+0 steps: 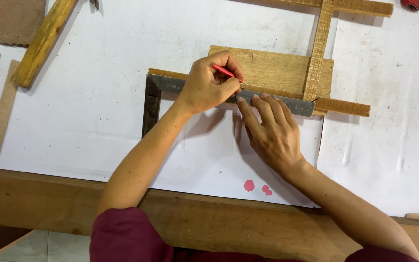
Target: Measuring and assembling small wooden frame components using tools.
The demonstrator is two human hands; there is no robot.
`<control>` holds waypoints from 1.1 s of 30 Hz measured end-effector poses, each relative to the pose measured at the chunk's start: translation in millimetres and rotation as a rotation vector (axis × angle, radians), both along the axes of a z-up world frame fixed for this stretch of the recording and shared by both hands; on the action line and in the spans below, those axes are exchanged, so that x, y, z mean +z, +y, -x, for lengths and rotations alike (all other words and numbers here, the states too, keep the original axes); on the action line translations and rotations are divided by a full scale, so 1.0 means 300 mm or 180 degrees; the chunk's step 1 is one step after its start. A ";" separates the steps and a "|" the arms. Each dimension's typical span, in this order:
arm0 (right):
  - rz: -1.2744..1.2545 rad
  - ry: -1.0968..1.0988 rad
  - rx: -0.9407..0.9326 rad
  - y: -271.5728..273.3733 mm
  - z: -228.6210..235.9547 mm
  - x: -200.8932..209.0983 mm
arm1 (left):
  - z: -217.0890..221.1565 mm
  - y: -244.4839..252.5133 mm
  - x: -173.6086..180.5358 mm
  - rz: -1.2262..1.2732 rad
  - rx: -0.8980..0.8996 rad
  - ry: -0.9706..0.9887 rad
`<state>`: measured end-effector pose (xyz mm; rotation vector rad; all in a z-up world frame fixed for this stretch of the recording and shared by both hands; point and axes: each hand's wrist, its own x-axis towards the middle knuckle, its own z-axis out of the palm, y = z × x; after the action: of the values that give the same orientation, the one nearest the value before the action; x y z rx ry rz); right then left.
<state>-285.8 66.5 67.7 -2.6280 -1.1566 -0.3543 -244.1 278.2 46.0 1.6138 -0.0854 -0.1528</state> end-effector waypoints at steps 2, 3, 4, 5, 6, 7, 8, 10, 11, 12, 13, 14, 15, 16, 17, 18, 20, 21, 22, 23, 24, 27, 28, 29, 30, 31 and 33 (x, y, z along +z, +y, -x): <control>0.0085 0.0046 -0.0027 0.003 0.008 0.002 | -0.005 -0.003 0.005 -0.0079 0.0020 -0.0008; 0.0170 0.0088 -0.0052 0.005 0.013 0.002 | -0.008 -0.003 0.008 -0.0159 0.0040 -0.0020; 0.0169 0.0092 -0.0050 0.007 0.016 0.005 | -0.010 -0.003 0.004 -0.0160 0.0042 -0.0015; 0.0301 0.0103 -0.0071 0.010 0.020 0.007 | -0.012 -0.002 0.000 -0.0205 0.0024 -0.0091; 0.0434 0.0114 -0.0097 0.012 0.024 0.009 | -0.014 -0.002 -0.004 -0.0248 0.0002 -0.0167; 0.0434 0.0118 -0.0099 0.014 0.027 0.014 | -0.015 -0.002 -0.003 -0.0248 -0.0001 -0.0163; 0.0510 0.0146 -0.0109 0.017 0.031 0.018 | -0.015 -0.001 -0.002 -0.0228 -0.0021 -0.0121; 0.0587 0.0179 -0.0123 0.023 0.038 0.025 | -0.017 0.000 -0.003 -0.0205 -0.0046 -0.0074; 0.0697 0.0159 -0.0133 0.026 0.040 0.027 | -0.018 0.000 -0.005 -0.0193 -0.0060 -0.0088; 0.0808 0.0143 -0.0139 0.029 0.042 0.029 | -0.018 0.001 -0.008 -0.0180 -0.0072 -0.0097; 0.0810 0.0149 -0.0139 0.031 0.046 0.030 | -0.018 -0.001 -0.009 -0.0178 -0.0072 -0.0091; 0.0798 0.0178 -0.0146 0.034 0.047 0.031 | -0.019 0.000 -0.009 -0.0246 -0.0071 -0.0100; 0.0786 0.0206 -0.0154 0.038 0.048 0.032 | -0.021 0.000 -0.010 -0.0314 -0.0069 -0.0109; 0.0785 0.0213 -0.0152 0.041 0.050 0.032 | -0.019 0.002 -0.011 -0.0315 -0.0069 -0.0102; 0.0809 0.0234 -0.0153 0.043 0.051 0.032 | -0.018 0.003 -0.012 -0.0283 -0.0075 -0.0108; 0.0835 0.0249 -0.0160 0.044 0.051 0.032 | -0.020 0.002 -0.013 -0.0249 -0.0086 -0.0120; 0.0866 0.0274 -0.0181 0.050 0.050 0.033 | -0.021 0.001 -0.015 -0.0237 -0.0093 -0.0139; 0.0894 0.0296 -0.0200 0.053 0.050 0.033 | -0.021 0.001 -0.017 -0.0227 -0.0097 -0.0158; 0.0896 0.0304 -0.0200 0.053 0.053 0.030 | -0.023 0.001 -0.017 -0.0225 -0.0097 -0.0151; 0.0911 0.0278 -0.0219 0.054 0.057 0.028 | -0.024 0.000 -0.017 -0.0253 -0.0109 -0.0121; 0.0922 0.0247 -0.0238 0.054 0.060 0.024 | -0.026 0.001 -0.017 -0.0284 -0.0120 -0.0097; 0.1073 0.0193 -0.0243 0.053 0.063 0.026 | -0.030 0.000 -0.017 -0.0335 -0.0146 -0.0094; 0.1074 0.0198 -0.0244 0.054 0.062 0.028 | -0.031 0.000 -0.017 -0.0334 -0.0148 -0.0089; 0.1028 0.0268 -0.0236 0.054 0.062 0.030 | -0.033 -0.001 -0.017 -0.0366 -0.0158 -0.0101; 0.0982 0.0340 -0.0228 0.054 0.062 0.032 | -0.033 -0.001 -0.018 -0.0399 -0.0167 -0.0112; 0.0983 0.0346 -0.0228 0.048 0.060 0.029 | -0.035 -0.002 -0.022 -0.0397 -0.0168 -0.0106; 0.0768 0.0483 -0.0147 0.038 0.059 0.025 | -0.037 -0.002 -0.028 -0.0370 -0.0215 -0.0202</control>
<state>-303.4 77.8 75.2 -2.8324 -1.1544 -0.0221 -232.9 277.7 37.5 1.7328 -0.1828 -0.1611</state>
